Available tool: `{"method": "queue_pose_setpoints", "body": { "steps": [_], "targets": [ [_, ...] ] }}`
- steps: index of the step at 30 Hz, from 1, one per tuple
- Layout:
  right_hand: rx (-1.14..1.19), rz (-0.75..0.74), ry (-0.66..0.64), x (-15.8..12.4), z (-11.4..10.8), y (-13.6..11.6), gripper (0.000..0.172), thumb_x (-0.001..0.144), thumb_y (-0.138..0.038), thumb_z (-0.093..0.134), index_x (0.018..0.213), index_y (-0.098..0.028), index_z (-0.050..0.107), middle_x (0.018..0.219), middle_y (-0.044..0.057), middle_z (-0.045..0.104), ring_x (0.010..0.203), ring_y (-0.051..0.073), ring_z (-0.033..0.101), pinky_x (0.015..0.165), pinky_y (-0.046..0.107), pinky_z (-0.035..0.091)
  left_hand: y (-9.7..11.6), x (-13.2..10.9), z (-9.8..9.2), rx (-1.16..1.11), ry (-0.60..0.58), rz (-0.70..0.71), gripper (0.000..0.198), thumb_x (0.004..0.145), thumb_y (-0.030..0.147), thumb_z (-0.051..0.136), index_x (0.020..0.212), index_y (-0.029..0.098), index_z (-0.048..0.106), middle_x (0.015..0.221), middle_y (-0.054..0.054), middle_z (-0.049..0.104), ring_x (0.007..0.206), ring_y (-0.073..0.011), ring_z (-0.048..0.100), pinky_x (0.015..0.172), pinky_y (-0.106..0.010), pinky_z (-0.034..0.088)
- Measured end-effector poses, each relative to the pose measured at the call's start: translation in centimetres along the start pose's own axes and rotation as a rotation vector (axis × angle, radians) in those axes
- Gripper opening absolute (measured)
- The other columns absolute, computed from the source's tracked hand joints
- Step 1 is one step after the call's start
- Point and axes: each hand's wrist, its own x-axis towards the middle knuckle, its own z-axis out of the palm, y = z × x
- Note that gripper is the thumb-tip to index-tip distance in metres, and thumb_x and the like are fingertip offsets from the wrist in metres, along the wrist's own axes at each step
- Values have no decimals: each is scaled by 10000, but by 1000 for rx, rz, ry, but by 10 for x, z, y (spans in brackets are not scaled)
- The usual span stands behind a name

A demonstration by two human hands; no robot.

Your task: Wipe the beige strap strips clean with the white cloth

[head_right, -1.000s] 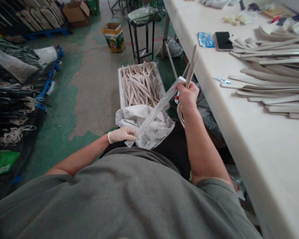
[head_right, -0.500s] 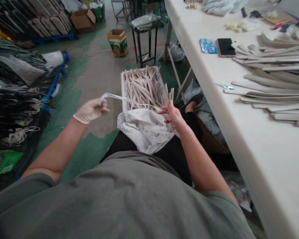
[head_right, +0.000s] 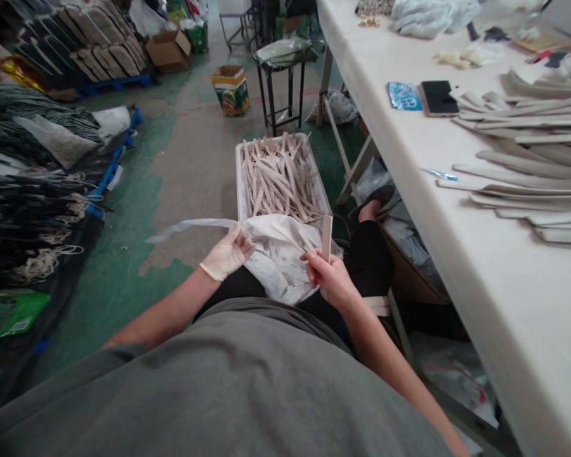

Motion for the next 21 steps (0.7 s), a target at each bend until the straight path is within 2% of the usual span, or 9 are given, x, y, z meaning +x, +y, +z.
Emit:
{"method": "queue_pose_setpoints", "body": {
  "steps": [2,5,10,14,21],
  "targets": [
    [-45,-27,33,-11,-5,-1,348,768,-548,729,733,-208,663,452,-39,488,391,112,404,385,246,306,-29,0,-2,-16,11,-83,254,893,323,731,746,159,604,705,17,669,579,-82,633,658,-241,562],
    [-181,-54,12,-27,-11,0,294,787,-480,719,694,-216,629,433,-32,510,400,116,410,433,256,327,-48,-4,-3,-17,5,-143,247,850,337,776,767,164,621,737,18,676,598,-88,632,670,-247,558],
    [-349,-6,-91,-38,-10,4,296,785,-465,693,674,-204,609,435,-35,515,423,113,413,482,261,342,-56,-7,-6,20,-22,-143,206,864,312,760,811,155,637,773,-1,690,662,-101,649,655,-225,530],
    [-438,4,-57,-36,-6,7,293,767,-468,663,671,-205,576,453,-44,508,438,113,423,485,257,341,-59,-8,-9,49,-49,-125,205,867,306,755,814,147,637,773,-9,693,665,-107,650,673,-227,520],
    [-536,-26,-40,-35,-7,12,271,790,-458,594,692,-206,579,477,-39,518,459,126,449,496,264,361,-61,-8,-11,12,-20,-133,157,903,266,708,817,150,646,774,-19,696,666,-119,663,669,-243,522]
  ]
}}
